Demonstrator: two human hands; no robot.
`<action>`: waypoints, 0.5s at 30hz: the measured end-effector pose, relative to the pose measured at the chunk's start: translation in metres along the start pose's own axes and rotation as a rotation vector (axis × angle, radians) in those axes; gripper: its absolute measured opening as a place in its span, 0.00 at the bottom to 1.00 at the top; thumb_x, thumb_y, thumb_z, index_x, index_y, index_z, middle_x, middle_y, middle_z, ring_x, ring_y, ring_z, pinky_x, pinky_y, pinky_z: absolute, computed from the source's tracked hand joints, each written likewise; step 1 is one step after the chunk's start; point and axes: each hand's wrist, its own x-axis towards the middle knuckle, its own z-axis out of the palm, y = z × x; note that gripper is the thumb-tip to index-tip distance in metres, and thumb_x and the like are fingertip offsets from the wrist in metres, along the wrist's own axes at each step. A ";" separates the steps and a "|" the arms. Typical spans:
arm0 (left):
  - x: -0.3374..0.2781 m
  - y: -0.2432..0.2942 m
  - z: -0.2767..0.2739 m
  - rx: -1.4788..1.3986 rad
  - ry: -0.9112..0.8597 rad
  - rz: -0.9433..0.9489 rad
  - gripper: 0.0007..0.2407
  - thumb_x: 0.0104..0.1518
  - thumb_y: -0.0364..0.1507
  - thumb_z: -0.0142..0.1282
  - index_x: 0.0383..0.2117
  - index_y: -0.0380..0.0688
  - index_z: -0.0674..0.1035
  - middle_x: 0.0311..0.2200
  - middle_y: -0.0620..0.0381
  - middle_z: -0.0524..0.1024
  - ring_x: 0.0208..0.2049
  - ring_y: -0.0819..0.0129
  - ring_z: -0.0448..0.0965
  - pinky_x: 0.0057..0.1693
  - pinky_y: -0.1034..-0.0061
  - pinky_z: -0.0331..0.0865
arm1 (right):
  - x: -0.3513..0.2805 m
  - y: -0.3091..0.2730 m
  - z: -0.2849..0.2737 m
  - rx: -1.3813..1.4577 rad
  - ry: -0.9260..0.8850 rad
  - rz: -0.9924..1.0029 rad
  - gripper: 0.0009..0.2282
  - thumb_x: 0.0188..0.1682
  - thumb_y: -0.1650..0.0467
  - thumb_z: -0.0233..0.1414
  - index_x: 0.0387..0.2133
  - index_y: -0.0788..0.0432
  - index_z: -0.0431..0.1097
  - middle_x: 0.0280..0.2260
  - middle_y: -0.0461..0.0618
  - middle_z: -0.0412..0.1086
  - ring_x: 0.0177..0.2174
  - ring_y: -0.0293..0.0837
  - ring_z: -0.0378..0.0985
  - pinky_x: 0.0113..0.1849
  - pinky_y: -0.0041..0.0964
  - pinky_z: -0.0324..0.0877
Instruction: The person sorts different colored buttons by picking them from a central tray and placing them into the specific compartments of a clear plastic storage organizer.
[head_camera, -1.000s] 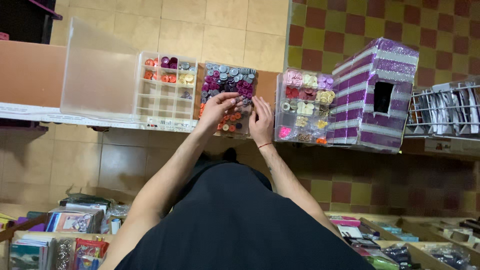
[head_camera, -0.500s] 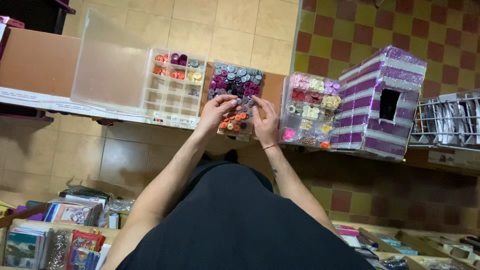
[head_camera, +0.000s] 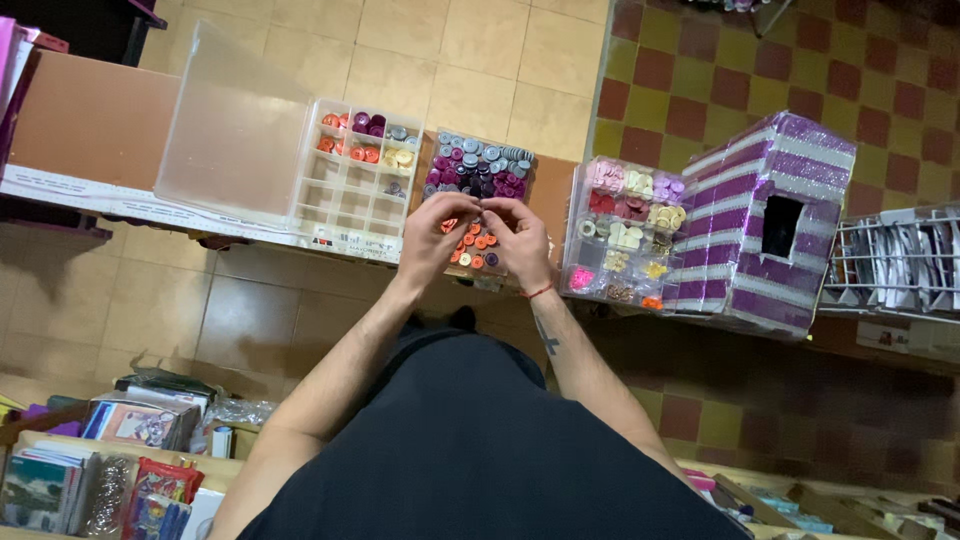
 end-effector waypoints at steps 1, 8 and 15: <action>0.001 0.005 -0.001 0.000 0.002 0.002 0.09 0.62 0.14 0.66 0.41 0.42 0.90 0.42 0.49 0.86 0.47 0.56 0.89 0.53 0.68 0.84 | 0.001 0.005 -0.001 0.000 -0.002 -0.002 0.10 0.57 0.76 0.62 0.50 0.56 0.83 0.39 0.50 0.84 0.38 0.33 0.83 0.41 0.32 0.81; 0.001 -0.001 -0.004 0.236 -0.003 0.229 0.10 0.61 0.16 0.68 0.41 0.48 0.91 0.45 0.57 0.87 0.50 0.58 0.88 0.54 0.65 0.83 | 0.004 -0.003 0.003 0.105 -0.049 -0.077 0.12 0.55 0.81 0.63 0.52 0.65 0.81 0.45 0.59 0.84 0.45 0.44 0.87 0.48 0.42 0.83; -0.002 0.021 -0.013 0.084 0.039 0.094 0.08 0.64 0.15 0.66 0.44 0.42 0.88 0.44 0.50 0.84 0.48 0.56 0.88 0.53 0.66 0.84 | 0.005 -0.002 0.011 0.036 0.015 -0.048 0.13 0.51 0.80 0.68 0.48 0.61 0.84 0.38 0.50 0.84 0.39 0.35 0.85 0.44 0.32 0.83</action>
